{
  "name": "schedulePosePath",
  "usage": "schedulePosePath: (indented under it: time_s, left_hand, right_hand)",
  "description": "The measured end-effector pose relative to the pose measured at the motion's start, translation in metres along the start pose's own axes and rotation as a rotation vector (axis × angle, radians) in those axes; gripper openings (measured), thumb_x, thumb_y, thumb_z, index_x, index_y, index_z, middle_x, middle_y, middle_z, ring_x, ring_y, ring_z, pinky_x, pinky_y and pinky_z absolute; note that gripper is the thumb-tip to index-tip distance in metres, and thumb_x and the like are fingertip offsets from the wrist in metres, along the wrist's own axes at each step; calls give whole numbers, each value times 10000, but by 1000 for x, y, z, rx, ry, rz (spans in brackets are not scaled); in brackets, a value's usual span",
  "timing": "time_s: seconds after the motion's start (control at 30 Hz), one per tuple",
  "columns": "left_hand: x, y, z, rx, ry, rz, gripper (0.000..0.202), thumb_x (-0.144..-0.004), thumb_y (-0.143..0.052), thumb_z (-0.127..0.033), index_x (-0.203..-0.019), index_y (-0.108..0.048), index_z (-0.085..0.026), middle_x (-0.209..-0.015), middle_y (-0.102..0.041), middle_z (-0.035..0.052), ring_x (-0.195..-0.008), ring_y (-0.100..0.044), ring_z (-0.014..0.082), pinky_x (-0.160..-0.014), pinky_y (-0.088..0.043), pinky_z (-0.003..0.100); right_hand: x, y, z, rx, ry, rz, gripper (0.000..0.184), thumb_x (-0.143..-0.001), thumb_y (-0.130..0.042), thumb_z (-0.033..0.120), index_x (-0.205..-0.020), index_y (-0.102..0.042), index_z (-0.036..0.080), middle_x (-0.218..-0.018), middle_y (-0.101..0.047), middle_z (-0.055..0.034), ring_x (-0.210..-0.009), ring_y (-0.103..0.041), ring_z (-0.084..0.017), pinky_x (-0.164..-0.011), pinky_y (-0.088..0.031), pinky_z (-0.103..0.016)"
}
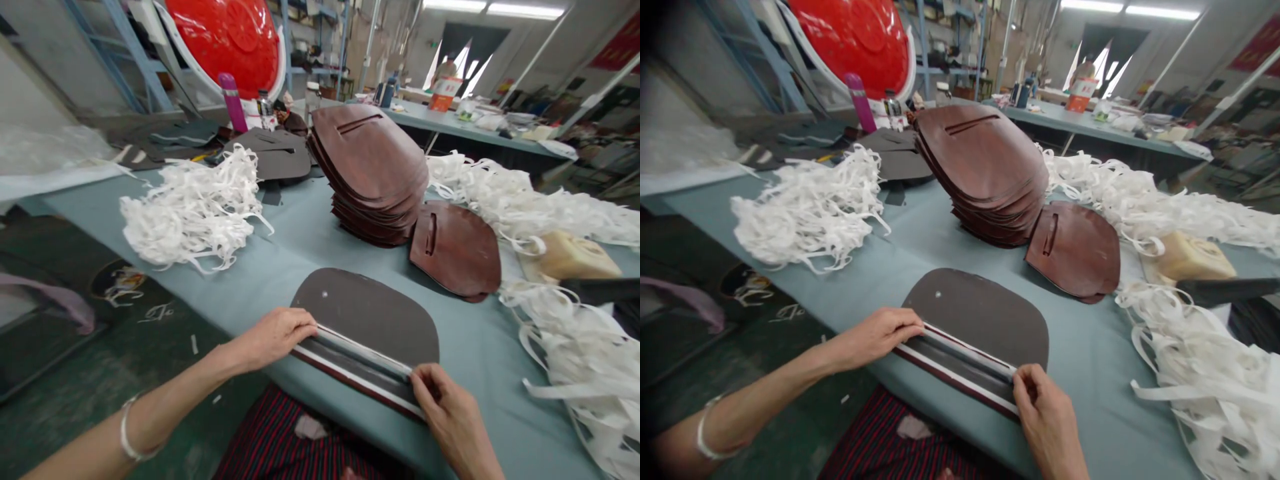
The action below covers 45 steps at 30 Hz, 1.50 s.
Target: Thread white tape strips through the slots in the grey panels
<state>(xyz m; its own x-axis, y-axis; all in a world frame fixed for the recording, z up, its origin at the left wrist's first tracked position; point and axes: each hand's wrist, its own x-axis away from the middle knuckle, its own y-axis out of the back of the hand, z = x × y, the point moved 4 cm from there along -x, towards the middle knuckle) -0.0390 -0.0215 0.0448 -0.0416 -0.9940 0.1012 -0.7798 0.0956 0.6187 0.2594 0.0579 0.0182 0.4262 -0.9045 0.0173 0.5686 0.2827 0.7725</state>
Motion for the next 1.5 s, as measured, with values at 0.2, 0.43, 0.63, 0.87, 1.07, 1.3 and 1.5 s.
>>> schedulePosePath:
  time_s: [0.2, 0.43, 0.63, 0.87, 1.07, 1.3, 1.5]
  left_hand:
    - [-11, 7, 36, 118, 234, -131, 267, -815, -557, -427, -829, -633, -171, -636, -582, -25, -600, -522, 128, -536, -354, 210]
    - [-5, 18, 38, 92, 250, -73, 242, -821, -504, -365, -828, -658, -179, -701, -642, -12, -637, -563, 130, -580, -385, 215]
    - [8, 8, 35, -13, 356, -174, 217, -763, -559, -361, -770, -659, -169, -663, -646, 5, -636, -588, 157, -576, -408, 233]
    - [4, 12, 39, -64, 416, -149, 203, -751, -530, -316, -780, -671, -173, -673, -656, 5, -640, -595, 148, -577, -398, 227]
    - [3, 11, 39, -92, 434, -158, 177, -735, -543, -311, -746, -663, -182, -657, -648, -3, -617, -579, 140, -569, -380, 228]
    - [0, 11, 42, -139, 458, -165, 154, -742, -549, -303, -742, -654, -191, -662, -647, -7, -614, -583, 141, -557, -367, 231]
    - [6, 1, 26, -348, 361, -264, 75, -807, -538, -239, -848, -582, -195, -761, -631, -2, -722, -574, 168, -645, -368, 274]
  right_hand:
    - [14, -29, 15, -16, -97, -34, 335, -870, -423, 489, -729, -575, 227, -614, -568, 20, -544, -519, -133, -542, -394, -224]
    - [5, -25, 20, -119, -102, 20, 352, -864, -421, 513, -739, -577, 223, -646, -578, 13, -605, -539, -141, -574, -410, -217]
    - [12, -26, 4, -66, -155, 14, 352, -831, -461, 539, -747, -597, 225, -651, -614, 5, -623, -582, -152, -567, -412, -220]
    - [12, -26, 3, -29, -187, 24, 373, -822, -440, 563, -753, -589, 228, -649, -612, 10, -624, -585, -152, -585, -414, -223]
    - [12, -25, 5, -16, -201, 17, 365, -798, -439, 552, -723, -586, 227, -627, -602, 5, -623, -581, -160, -584, -410, -230]
    - [13, -27, 2, 2, -199, 14, 327, -811, -446, 521, -733, -582, 234, -614, -598, 14, -599, -573, -155, -582, -399, -234]
    - [11, -26, 6, 41, -215, -5, 280, -808, -467, 468, -694, -565, 232, -566, -563, 30, -536, -529, -142, -554, -349, -240]
